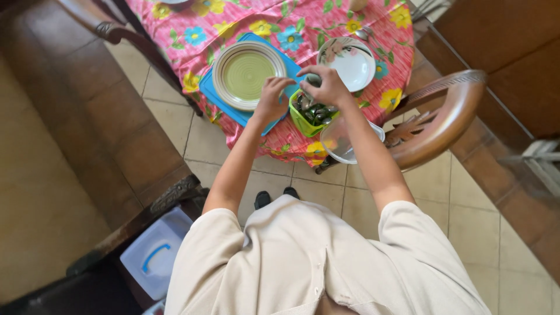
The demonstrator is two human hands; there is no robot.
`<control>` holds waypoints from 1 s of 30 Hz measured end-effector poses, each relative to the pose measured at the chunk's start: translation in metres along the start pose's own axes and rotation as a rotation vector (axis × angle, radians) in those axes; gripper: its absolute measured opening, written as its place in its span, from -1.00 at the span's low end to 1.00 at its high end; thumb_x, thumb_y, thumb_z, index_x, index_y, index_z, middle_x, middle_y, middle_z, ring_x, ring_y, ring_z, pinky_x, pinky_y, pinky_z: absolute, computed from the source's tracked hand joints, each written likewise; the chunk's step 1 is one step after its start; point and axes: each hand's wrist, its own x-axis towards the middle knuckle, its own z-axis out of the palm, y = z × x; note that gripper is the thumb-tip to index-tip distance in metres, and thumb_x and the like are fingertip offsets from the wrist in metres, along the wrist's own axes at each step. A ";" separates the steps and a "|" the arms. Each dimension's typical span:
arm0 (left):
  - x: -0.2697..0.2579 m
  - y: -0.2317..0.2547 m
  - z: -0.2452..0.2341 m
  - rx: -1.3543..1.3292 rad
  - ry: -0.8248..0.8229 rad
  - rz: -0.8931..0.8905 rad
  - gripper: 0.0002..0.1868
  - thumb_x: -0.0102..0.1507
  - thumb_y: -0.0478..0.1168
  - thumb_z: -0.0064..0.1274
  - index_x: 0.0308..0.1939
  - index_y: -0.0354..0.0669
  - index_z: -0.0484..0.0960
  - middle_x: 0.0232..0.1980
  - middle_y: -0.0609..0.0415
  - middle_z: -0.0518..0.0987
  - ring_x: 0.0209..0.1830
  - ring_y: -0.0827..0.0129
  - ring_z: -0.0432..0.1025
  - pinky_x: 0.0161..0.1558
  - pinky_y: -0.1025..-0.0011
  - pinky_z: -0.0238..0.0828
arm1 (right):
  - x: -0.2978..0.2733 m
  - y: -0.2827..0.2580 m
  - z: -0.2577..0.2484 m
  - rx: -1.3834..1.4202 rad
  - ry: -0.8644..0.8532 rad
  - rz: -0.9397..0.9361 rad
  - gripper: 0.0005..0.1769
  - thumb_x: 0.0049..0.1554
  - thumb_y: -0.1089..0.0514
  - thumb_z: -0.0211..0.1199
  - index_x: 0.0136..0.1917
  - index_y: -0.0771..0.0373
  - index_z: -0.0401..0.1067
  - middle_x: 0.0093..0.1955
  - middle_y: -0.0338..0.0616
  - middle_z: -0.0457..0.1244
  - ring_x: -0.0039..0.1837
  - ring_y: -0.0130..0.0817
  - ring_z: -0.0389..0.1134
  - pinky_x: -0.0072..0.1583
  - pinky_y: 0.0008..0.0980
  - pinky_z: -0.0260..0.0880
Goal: The person wipes several plates and cutlery with a cloth on a dining table. They handle each item one at a time, wiping the surfaces and edges, then place the cleaned items into a blue container or onto a stack.
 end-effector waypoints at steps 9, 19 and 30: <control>-0.053 -0.115 -0.047 0.361 0.019 -0.782 -0.44 0.10 -0.24 0.00 0.22 0.06 0.53 0.10 0.05 0.49 0.09 0.06 0.45 0.24 0.15 0.27 | 0.078 0.014 0.031 -0.158 -0.478 0.255 -0.50 -0.03 -0.13 0.32 0.22 -0.22 0.52 0.23 -0.05 0.36 0.34 -0.03 0.33 0.37 -0.05 0.30; -0.060 -0.114 -0.086 0.562 -0.135 -0.966 -0.28 0.22 -0.11 0.11 0.38 -0.39 0.28 0.17 -0.28 0.34 0.12 -0.35 0.43 0.14 -0.07 0.51 | 0.112 0.108 0.097 -0.362 -0.574 0.521 -0.21 -0.01 -0.27 0.33 0.42 0.03 0.35 0.32 0.06 0.32 0.41 -0.01 0.29 0.38 -0.01 0.30; -0.045 -0.140 -0.091 0.364 -0.098 -1.215 -0.42 0.18 -0.23 0.09 0.23 -0.30 0.28 0.18 -0.35 0.33 0.15 -0.44 0.44 0.19 -0.14 0.45 | 0.105 0.076 0.094 -0.248 -0.521 0.683 -0.12 0.01 -0.34 0.35 0.36 0.27 0.25 0.40 0.19 0.24 0.49 -0.02 0.20 0.46 -0.07 0.22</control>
